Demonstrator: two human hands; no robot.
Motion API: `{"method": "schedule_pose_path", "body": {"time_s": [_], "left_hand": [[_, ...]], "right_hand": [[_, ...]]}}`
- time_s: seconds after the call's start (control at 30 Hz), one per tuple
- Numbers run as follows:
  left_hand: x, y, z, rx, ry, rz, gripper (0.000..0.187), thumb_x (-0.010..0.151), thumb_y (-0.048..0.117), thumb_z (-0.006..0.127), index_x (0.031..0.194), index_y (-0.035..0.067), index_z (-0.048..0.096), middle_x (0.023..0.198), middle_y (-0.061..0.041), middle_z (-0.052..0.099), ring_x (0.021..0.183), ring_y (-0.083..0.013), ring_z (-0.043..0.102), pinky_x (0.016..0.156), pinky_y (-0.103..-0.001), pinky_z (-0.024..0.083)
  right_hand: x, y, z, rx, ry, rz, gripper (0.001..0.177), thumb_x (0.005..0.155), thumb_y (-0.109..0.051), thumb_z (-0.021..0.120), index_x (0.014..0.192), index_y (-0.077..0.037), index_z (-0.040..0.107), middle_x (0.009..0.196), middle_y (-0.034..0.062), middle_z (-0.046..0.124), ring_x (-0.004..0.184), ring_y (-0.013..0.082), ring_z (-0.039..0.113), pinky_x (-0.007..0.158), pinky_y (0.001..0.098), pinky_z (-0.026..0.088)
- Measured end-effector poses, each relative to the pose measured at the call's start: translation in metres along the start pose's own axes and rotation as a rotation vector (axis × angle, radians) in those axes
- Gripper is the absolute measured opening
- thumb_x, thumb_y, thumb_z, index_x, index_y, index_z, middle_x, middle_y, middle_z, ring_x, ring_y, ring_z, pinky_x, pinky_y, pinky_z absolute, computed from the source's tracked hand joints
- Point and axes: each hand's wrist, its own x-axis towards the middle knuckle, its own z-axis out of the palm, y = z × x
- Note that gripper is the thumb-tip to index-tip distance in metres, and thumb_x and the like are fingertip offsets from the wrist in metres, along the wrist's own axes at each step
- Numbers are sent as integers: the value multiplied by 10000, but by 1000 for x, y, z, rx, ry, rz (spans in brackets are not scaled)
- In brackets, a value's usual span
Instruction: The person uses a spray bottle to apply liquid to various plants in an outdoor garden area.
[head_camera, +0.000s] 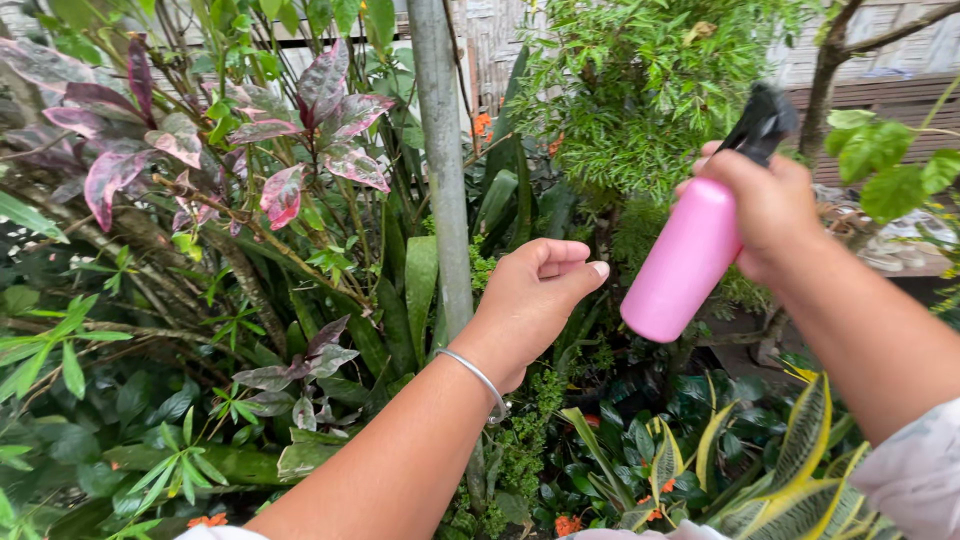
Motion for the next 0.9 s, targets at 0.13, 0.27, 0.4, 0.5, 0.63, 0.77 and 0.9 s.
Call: {"method": "schedule_pose_path", "body": {"time_s": [0.13,0.27,0.4,0.5,0.63,0.77,0.9], "left_hand": [[3,0,-4,9,29,-27,443,844,272,754,1203,24,678,1107,-73,727,1020,-158,676,906,-305,534],[8,2,-7,31,63,-32,418,850,272,751,1187,31,688,1074,-64,728,997,-152,673,894,-302,534],[13,1,-6,13,74,-64,400,852,266,747,1177,41,689,1067,-53,727,997,-144,673,899,-299,528],[19,-1,-2,9,60,-56,391,852,265,748,1166,37,695,1062,-53,728,990,-146,672,897,-298,532],[29,-3,4,-6,61,-60,396,847,273,751,1165,43,696,1062,-47,732,985,-143,672,877,-291,528],[36,-4,9,-5,67,-128,396,845,294,749,1169,71,699,1069,-48,732,936,-161,639,783,-316,502],[36,-4,16,2,41,-224,390,842,323,715,1173,120,687,1113,-12,736,1016,-143,667,802,-356,517]], "right_hand": [[31,-9,-5,-35,17,-51,131,896,-110,690,971,-21,627,865,140,706,727,244,714,645,438,617],[51,-15,-17,-38,30,-97,129,897,-96,688,931,-9,598,853,154,697,715,244,725,634,452,641],[64,-10,-25,-26,77,-166,141,918,-102,706,944,-14,599,854,145,688,720,240,731,634,439,641],[71,-8,-30,-54,69,-258,138,948,-98,710,950,-7,606,869,142,692,739,234,737,643,426,639],[79,-10,-35,-54,44,-297,122,947,-92,696,930,-9,608,859,130,689,736,231,725,647,416,627],[84,-3,-43,-18,24,-341,108,956,-52,683,951,14,598,888,144,679,764,253,725,669,432,619],[81,9,-46,47,43,-185,163,945,-102,707,977,2,586,858,135,653,720,249,714,640,444,632]]}}
